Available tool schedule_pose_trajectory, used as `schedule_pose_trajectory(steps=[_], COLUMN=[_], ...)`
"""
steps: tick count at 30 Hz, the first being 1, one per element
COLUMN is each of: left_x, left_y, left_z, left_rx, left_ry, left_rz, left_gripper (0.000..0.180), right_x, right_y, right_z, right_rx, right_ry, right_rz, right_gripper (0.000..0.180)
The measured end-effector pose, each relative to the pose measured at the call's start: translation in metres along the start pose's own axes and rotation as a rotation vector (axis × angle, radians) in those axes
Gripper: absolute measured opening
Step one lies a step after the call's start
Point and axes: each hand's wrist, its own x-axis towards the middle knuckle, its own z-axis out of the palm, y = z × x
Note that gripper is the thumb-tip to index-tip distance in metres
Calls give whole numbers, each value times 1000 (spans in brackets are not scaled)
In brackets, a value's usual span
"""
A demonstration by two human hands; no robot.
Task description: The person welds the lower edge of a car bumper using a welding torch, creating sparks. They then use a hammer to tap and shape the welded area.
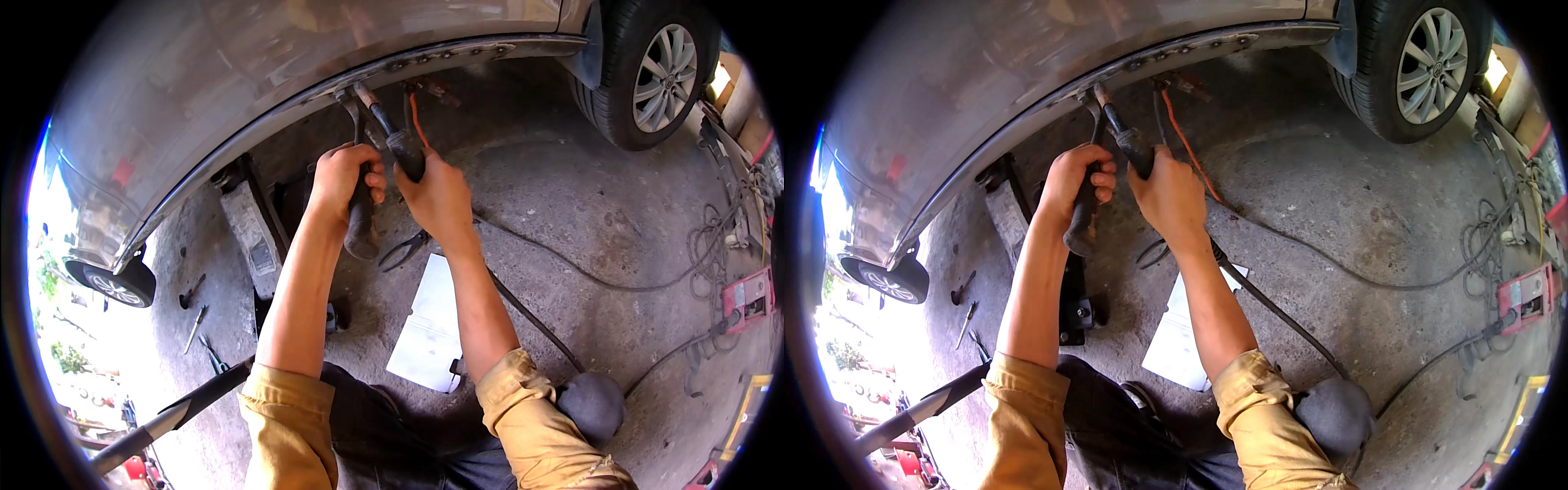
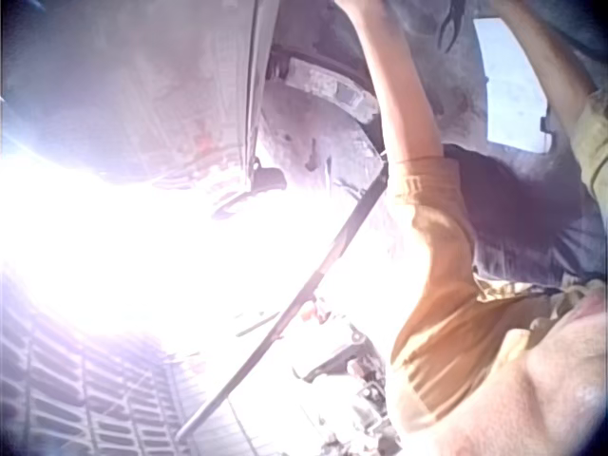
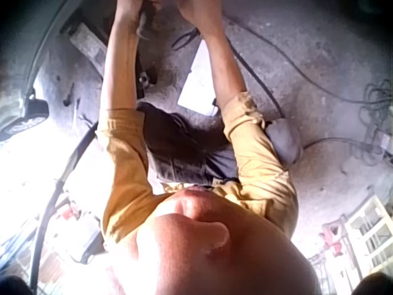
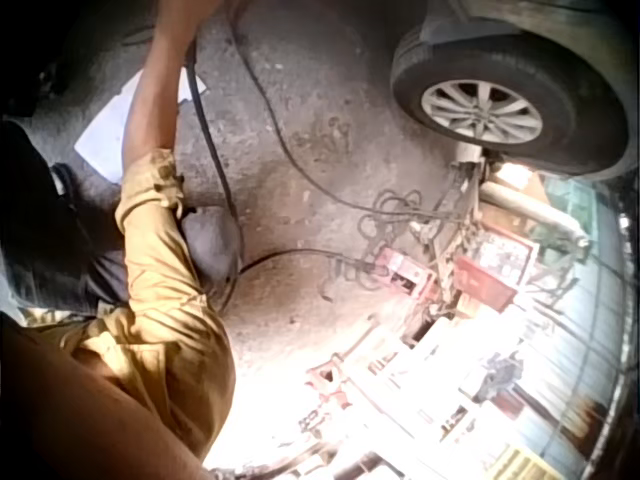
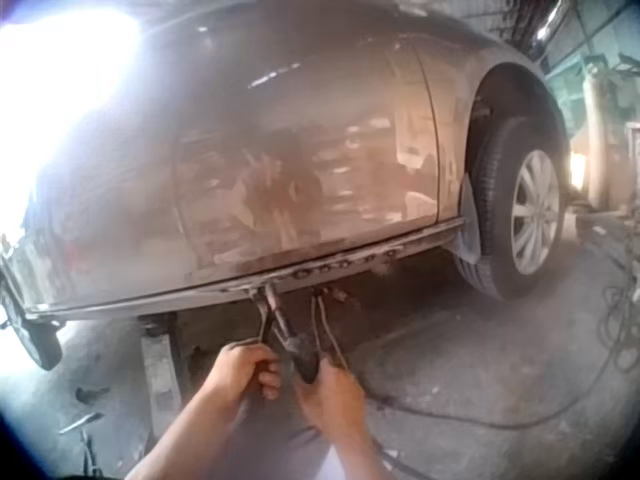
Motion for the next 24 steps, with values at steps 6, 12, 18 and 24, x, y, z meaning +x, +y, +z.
schedule_pose_trajectory(steps=[6,12,18,24], left_x=[1,-1,-1,0], left_y=[-2,-1,1,2], left_z=[-3,0,0,-1], left_rx=[20,29,32,24], left_ry=[-7,-3,-11,6], left_rz=[20,23,24,14], left_gripper=[6,9,9,10], right_x=[-2,-2,-5,-4], right_y=[-4,-7,-15,-17], right_z=[1,-1,-2,0], right_rx=[-1,-23,-78,-20], right_ry=[-2,11,1,0], right_rz=[8,8,21,39], right_gripper=[34,33,35,37])
